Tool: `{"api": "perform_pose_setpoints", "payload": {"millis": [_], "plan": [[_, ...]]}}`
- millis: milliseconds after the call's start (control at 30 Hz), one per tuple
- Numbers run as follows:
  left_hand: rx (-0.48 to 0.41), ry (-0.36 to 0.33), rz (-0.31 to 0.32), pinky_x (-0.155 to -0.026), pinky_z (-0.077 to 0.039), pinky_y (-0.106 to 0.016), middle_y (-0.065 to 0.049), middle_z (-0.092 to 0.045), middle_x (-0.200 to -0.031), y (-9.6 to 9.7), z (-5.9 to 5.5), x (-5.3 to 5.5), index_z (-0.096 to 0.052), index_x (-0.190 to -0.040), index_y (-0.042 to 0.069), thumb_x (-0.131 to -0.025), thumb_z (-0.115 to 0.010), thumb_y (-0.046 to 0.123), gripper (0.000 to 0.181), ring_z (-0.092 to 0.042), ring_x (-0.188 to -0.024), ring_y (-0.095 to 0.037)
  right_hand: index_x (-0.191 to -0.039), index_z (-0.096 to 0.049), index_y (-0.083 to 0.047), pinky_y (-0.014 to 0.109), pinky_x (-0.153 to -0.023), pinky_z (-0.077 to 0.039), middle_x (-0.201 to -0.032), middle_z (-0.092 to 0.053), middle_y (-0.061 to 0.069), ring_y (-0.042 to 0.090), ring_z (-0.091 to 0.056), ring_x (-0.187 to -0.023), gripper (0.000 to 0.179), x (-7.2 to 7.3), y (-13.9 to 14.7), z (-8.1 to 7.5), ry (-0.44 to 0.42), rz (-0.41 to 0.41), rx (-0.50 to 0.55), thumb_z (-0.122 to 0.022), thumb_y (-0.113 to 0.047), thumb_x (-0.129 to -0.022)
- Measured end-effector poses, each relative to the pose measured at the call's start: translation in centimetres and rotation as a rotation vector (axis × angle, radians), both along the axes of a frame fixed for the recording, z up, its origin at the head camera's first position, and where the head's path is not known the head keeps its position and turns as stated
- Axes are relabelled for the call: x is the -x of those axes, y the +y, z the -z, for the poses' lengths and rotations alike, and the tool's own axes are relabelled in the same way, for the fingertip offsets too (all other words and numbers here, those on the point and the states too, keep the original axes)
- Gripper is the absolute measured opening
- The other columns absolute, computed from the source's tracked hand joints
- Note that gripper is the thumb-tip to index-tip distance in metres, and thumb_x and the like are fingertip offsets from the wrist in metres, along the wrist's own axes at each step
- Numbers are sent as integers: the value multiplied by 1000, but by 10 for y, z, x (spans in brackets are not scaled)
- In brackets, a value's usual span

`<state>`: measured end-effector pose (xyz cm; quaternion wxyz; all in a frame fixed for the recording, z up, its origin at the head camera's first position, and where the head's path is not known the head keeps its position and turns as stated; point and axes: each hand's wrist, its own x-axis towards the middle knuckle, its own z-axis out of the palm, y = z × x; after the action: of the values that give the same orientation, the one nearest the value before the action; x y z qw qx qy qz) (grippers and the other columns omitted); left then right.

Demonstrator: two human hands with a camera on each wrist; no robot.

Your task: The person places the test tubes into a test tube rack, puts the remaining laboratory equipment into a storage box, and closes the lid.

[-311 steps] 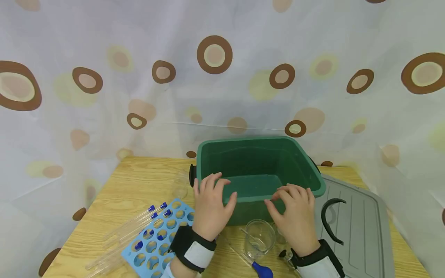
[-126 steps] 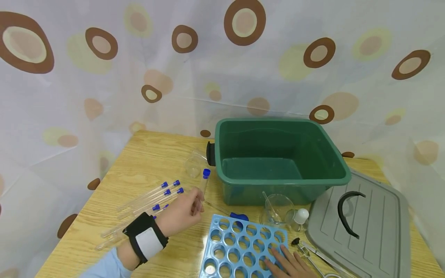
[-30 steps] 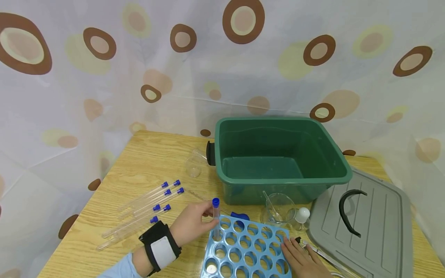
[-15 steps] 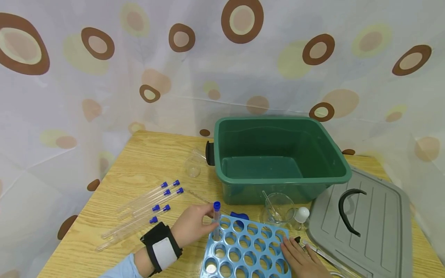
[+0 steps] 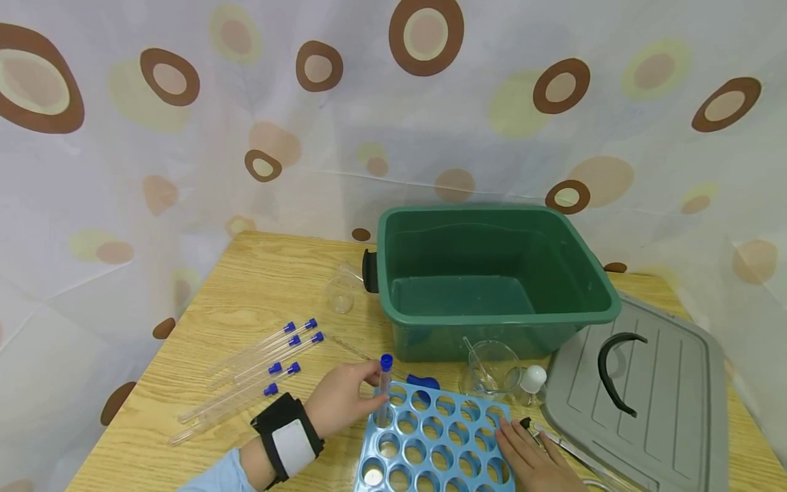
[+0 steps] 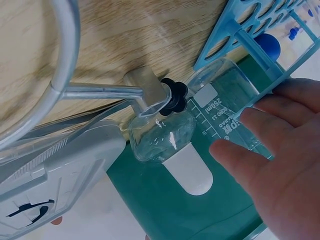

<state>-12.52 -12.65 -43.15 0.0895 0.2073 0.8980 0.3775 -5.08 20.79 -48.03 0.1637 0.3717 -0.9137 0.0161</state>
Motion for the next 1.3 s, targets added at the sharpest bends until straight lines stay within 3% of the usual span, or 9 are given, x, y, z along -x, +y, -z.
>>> {"api": "perform_pose_setpoints", "payload": {"millis": [300,433,500,600,700,900,1067,1167,1300], "plan": [[26,25,-4,-80,-52,-33,-2,-69,-96,-1,3,-4,-63,-99,12,-85,-68,22,19,-65,-94,-21,-148,14,-28,15,-110,19,-153,20,-18,-6,18,-139,105,1,1,0,-38,-9,9,-45,-76,-76],[50,31,11,-83,-52,-34,-2,-69,-100,-4,1,-3,-62,-106,11,-85,-67,28,27,-65,-97,-20,-147,17,-30,12,-107,21,-152,23,-20,-8,20,-137,111,0,6,2,-70,7,-2,-53,-73,-73],[67,37,-18,-83,-51,-36,-4,-68,-103,-9,-3,1,-63,-109,10,-86,-66,29,29,-64,-98,-22,-145,20,-32,10,-105,22,-150,25,-22,-9,23,-136,113,-1,9,2,-112,27,-13,-58,-69,-72],[104,64,-128,-82,-51,-40,-6,-69,-104,-27,-12,14,-66,-107,8,-87,-66,25,26,-63,-97,-24,-143,22,-35,9,-103,23,-148,27,-24,-11,25,-134,115,-1,12,2,-166,38,-16,-63,-65,-72],[141,63,-241,-81,-51,-40,-8,-69,-102,-59,-17,35,-67,-106,6,-88,-64,19,23,-63,-94,-24,-145,19,-32,10,-105,22,-150,25,-22,-9,23,-136,112,-1,12,2,-142,25,-15,-60,-67,-73],[367,-25,-342,-79,-51,-45,-20,-67,-100,-126,-7,70,-65,-107,-4,-87,-60,9,24,-63,-92,-33,-147,16,-29,12,-107,20,-152,22,-20,-7,20,-138,110,1,9,1,-100,-12,-5,-54,-72,-74],[560,-125,-301,-79,-51,-45,-22,-66,-102,-152,11,76,-64,-109,-5,-83,-59,5,28,-63,-93,-35,-146,17,-30,13,-107,21,-151,23,-20,-8,20,-137,109,1,7,0,-111,-7,-6,-53,-72,-74],[577,-139,-296,-77,-51,-44,-21,-67,-99,-154,18,75,-65,-106,-4,-83,-56,4,26,-63,-91,-34,-147,16,-30,13,-107,20,-151,22,-21,-8,20,-137,108,1,6,1,-117,-10,4,-53,-72,-74],[562,-135,-316,-75,-51,-44,-20,-67,-97,-151,17,71,-65,-105,-4,-82,-57,4,25,-63,-88,-32,-146,16,-31,12,-107,21,-151,22,-21,-8,20,-137,109,1,5,1,-127,-11,7,-55,-71,-74]]}}
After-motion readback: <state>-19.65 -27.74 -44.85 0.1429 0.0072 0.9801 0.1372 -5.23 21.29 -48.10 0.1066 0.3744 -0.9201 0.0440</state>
